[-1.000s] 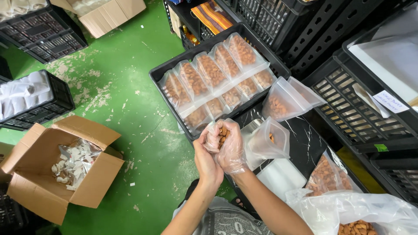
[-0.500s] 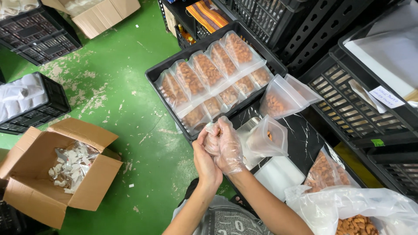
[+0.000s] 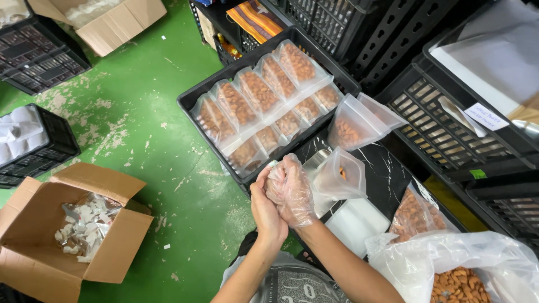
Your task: The person fills small plastic bags with almonds from a large container, weighs them on a scale, and seals the bags by hand.
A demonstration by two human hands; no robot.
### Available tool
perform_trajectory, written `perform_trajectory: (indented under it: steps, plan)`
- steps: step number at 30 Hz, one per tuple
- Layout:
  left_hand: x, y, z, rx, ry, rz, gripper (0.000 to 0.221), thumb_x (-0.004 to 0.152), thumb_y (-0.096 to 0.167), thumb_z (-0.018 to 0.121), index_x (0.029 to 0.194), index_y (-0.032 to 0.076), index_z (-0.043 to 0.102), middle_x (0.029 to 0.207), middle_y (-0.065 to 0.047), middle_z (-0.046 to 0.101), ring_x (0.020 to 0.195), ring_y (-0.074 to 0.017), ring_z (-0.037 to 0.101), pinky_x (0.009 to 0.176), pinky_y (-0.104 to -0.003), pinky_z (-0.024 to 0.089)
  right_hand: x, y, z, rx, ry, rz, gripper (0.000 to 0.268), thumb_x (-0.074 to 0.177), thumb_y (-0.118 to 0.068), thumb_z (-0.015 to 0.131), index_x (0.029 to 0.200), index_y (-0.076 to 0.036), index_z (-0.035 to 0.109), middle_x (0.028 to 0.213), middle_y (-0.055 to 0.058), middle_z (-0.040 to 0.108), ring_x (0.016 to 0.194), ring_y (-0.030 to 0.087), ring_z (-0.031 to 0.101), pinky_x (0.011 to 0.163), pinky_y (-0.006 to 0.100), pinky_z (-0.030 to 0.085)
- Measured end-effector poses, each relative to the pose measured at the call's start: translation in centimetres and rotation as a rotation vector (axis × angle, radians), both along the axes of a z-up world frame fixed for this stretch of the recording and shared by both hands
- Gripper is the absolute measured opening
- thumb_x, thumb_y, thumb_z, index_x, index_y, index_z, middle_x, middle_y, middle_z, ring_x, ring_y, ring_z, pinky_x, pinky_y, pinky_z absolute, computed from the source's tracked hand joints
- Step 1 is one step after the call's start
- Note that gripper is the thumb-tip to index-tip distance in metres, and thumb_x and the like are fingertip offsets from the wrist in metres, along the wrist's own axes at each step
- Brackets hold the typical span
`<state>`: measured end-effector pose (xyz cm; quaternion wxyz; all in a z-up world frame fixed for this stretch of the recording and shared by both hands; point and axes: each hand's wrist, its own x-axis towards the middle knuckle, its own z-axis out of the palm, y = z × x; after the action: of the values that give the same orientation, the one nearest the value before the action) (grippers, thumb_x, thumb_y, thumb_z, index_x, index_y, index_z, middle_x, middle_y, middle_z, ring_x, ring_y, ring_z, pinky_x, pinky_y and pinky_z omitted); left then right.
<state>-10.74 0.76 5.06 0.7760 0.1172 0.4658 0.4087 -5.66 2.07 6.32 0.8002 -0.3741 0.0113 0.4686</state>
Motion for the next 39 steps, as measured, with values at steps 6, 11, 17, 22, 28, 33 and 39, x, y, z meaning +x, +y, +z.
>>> perform_trajectory:
  steps: [6, 11, 17, 22, 28, 33, 39]
  plan:
    - [1.0, 0.5, -0.1, 0.113, -0.104, -0.165, 0.049, 0.1, 0.034, 0.04, 0.13, 0.006, 0.067, 0.131, -0.018, 0.069, 0.124, -0.0267, 0.063, 0.11, -0.041, 0.048, 2.0, -2.6, 1.4, 0.004, 0.115, -0.158, 0.034, 0.084, -0.011, 0.053, 0.054, -0.009, 0.035, 0.045, 0.001, 0.02, 0.03, 0.01, 0.019, 0.027, 0.023, 0.014]
    - [2.1, 1.1, -0.7, 0.134, -0.2, -0.239, 0.048, 0.101, 0.036, 0.036, 0.126, 0.005, 0.063, 0.131, -0.018, 0.07, 0.124, -0.0275, 0.064, 0.105, -0.038, 0.048, 6.5, -6.1, 6.8, 0.101, 0.059, -0.261, 0.041, 0.091, -0.026, 0.056, 0.056, -0.012, 0.04, 0.047, -0.001, 0.025, 0.033, 0.009, 0.028, 0.029, 0.022, 0.02]
    - [3.7, 1.5, -1.9, 0.123, -0.256, -0.307, 0.042, 0.101, 0.038, 0.038, 0.113, 0.009, 0.065, 0.121, -0.018, 0.073, 0.115, -0.0275, 0.068, 0.101, -0.038, 0.051, 12.1, -10.0, 3.7, 0.174, -0.077, -0.298, 0.049, 0.097, -0.036, 0.051, 0.055, -0.017, 0.035, 0.047, 0.0, 0.018, 0.032, 0.013, 0.019, 0.032, 0.025, 0.013]
    - [4.7, 2.3, -3.4, 0.098, -0.292, -0.352, 0.039, 0.1, 0.041, 0.043, 0.109, 0.011, 0.065, 0.114, -0.017, 0.074, 0.11, -0.0281, 0.07, 0.096, -0.038, 0.054, 14.6, -11.3, 0.8, 0.249, -0.148, -0.255, 0.052, 0.101, -0.037, 0.047, 0.055, -0.014, 0.037, 0.046, 0.001, 0.019, 0.031, 0.015, 0.021, 0.033, 0.027, 0.014]
    - [5.6, 3.1, -2.7, 0.096, -0.277, -0.388, 0.036, 0.099, 0.041, 0.044, 0.104, 0.011, 0.064, 0.103, -0.014, 0.073, 0.102, -0.026, 0.07, 0.091, -0.034, 0.054, 13.3, -9.5, 2.7, 0.119, -0.385, -0.445, 0.045, 0.1, -0.026, 0.049, 0.058, -0.014, 0.04, 0.045, 0.001, 0.031, 0.033, 0.01, 0.031, 0.032, 0.021, 0.02]
    - [6.0, 3.8, -4.2, 0.09, -0.291, -0.391, 0.036, 0.1, 0.04, 0.045, 0.103, 0.011, 0.065, 0.1, -0.014, 0.072, 0.101, -0.0272, 0.07, 0.091, -0.036, 0.055, 11.9, -7.3, 3.8, 0.008, -0.477, -0.677, 0.041, 0.098, -0.014, 0.051, 0.058, -0.013, 0.041, 0.049, 0.003, 0.031, 0.036, 0.012, 0.035, 0.035, 0.02, 0.024]
    - [5.5, 4.5, -4.1, 0.089, -0.283, -0.378, 0.033, 0.099, 0.039, 0.047, 0.1, 0.012, 0.064, 0.09, -0.011, 0.069, 0.093, -0.0242, 0.068, 0.087, -0.033, 0.055, 12.9, -6.9, 3.9, -0.129, -0.522, -0.556, 0.036, 0.09, -0.015, 0.053, 0.057, -0.001, 0.043, 0.042, 0.014, 0.03, 0.03, 0.02, 0.031, 0.027, 0.027, 0.028]
